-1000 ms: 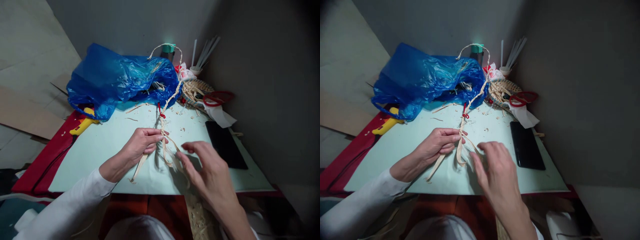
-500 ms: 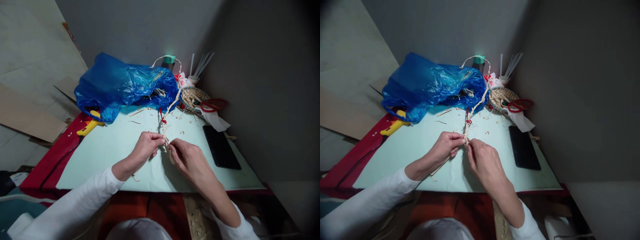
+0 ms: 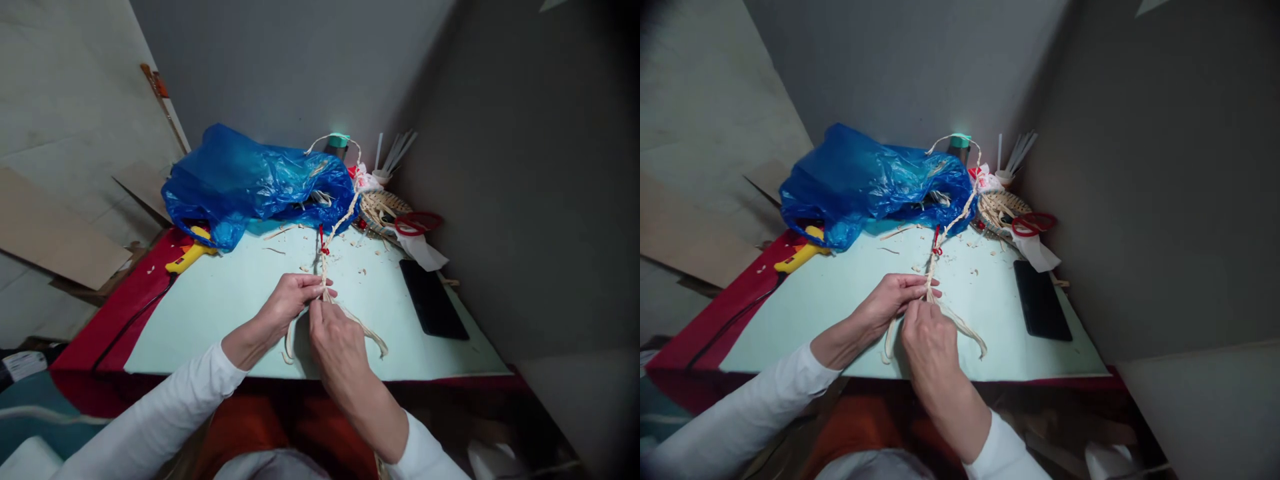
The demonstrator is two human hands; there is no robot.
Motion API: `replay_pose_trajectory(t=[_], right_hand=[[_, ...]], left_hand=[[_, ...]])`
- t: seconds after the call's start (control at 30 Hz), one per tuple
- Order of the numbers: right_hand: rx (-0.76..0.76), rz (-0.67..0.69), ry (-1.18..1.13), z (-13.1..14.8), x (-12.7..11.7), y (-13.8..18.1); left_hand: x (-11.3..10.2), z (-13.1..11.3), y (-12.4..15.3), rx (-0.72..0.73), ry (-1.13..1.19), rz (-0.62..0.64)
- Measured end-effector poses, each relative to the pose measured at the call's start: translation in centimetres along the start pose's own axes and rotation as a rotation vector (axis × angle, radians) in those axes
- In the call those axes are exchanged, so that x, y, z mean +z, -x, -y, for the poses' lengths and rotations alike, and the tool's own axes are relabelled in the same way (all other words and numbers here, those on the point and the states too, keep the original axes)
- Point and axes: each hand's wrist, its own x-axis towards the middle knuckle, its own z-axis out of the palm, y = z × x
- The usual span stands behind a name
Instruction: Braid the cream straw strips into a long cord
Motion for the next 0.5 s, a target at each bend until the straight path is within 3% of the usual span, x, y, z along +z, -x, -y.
replay_pose_trajectory(t=[0.1,0.2,0.27,0.3,0.43,0.5], right_hand=[[-0.045,0.056,-0.032,-0.6,-0.6,-0.3],[-0.079,0.009,-0.249,-3.3,-1.8,-1.4],[0.057,-0.090,-0.458,-5.3,-2.2,-2.6],[0.108,-0.074,-0.606,-6.1,-2.1,-3.3],[0.032,0.425,-1.191,-6.9,-0.4,-4.8],[0.035,0.505,-1.355,-6.4,0.6,-4.8]], left_hand=[[-0.5,0.0,-0.2,-0.024,-0.018,0.021],[-0.9,-0.1,-0.2,0.042,-0.059,0.030],[-0.8,-0.2,-0.2,0.095,-0.059,0.039],[-0.7,-0.2,-0.1,0.113,-0.055,0.042],[-0.5,0.0,0.1,0.174,-0.088,0.034],[-0.6,0.1,0.2,0.197,-0.161,0.012]])
